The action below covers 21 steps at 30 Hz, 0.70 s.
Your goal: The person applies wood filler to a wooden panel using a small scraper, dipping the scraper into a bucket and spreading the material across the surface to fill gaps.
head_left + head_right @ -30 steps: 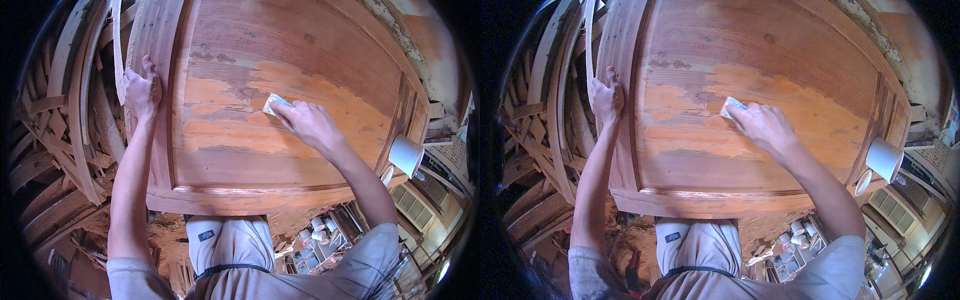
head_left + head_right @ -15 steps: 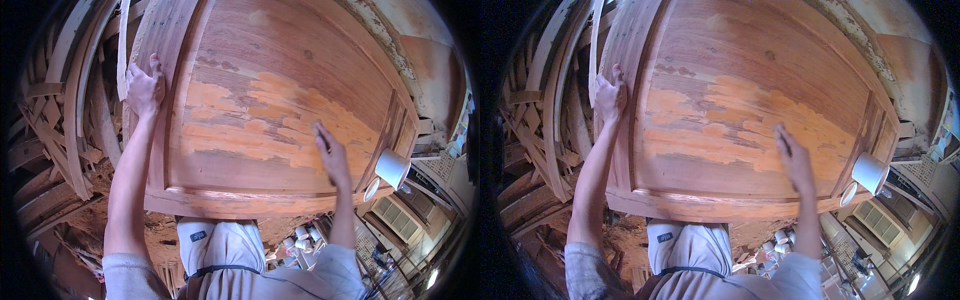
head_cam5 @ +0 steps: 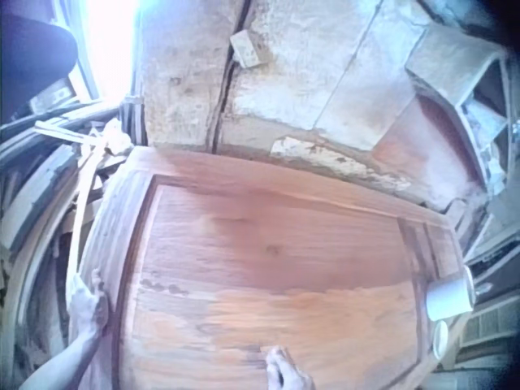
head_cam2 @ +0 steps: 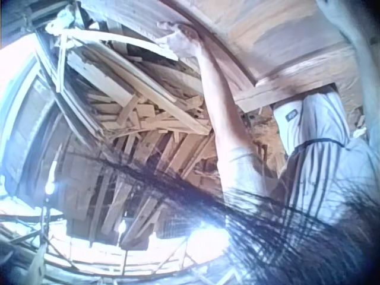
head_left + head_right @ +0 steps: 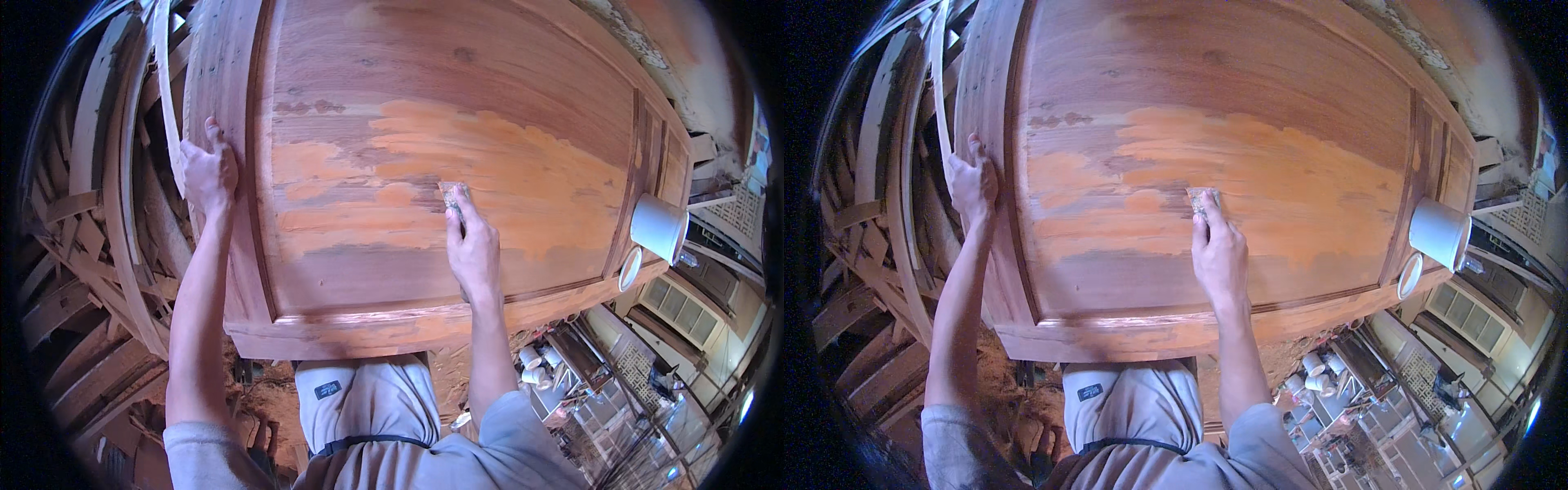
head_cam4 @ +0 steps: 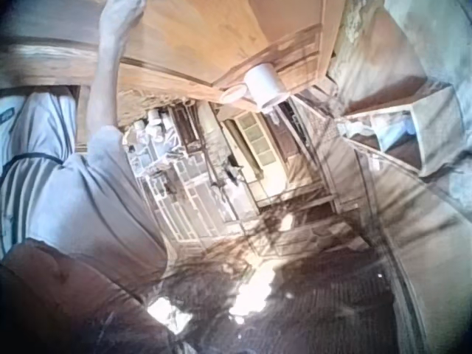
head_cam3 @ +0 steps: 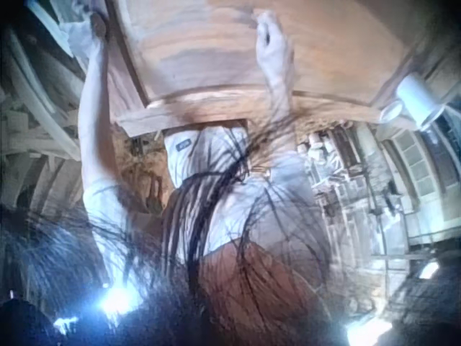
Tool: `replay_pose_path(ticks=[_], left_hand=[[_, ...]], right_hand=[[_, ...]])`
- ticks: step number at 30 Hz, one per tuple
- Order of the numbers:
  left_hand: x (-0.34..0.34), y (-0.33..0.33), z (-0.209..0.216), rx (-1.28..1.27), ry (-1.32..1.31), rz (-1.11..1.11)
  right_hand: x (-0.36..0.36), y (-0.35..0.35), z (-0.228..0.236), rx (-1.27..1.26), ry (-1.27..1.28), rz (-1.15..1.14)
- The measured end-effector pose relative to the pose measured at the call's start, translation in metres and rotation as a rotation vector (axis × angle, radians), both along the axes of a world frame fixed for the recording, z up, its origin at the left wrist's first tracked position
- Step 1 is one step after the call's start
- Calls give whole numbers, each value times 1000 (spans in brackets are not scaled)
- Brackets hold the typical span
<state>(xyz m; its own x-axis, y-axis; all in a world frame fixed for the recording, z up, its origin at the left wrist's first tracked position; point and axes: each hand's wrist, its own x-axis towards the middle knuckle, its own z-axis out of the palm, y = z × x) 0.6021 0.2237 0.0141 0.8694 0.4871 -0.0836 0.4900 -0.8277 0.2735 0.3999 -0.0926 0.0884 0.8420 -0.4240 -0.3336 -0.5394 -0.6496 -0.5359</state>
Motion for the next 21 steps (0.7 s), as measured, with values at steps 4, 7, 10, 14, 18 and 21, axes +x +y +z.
replay_pose_path(ticks=[4, 7, 10, 14, 18, 21], left_hand=[[0, -7, 9, 8, 26, 0], [4, -14, 9, -2, 20, -18], [-1, -1, 3, 4, 23, 10], [2, -7, 10, -26, 80, 7], [2, -7, 7, 10, -16, -32], [3, -6, 3, 21, 3, -20]], right_hand=[[0, -11, -11, -50, -21, -58], [-13, -16, -31, -155, -286, -28], [-24, -25, -9, -70, -125, 28], [-5, -33, 15, -43, -35, 188], [45, -32, 22, -216, 196, 587], [57, -50, 22, -275, 287, 696]])
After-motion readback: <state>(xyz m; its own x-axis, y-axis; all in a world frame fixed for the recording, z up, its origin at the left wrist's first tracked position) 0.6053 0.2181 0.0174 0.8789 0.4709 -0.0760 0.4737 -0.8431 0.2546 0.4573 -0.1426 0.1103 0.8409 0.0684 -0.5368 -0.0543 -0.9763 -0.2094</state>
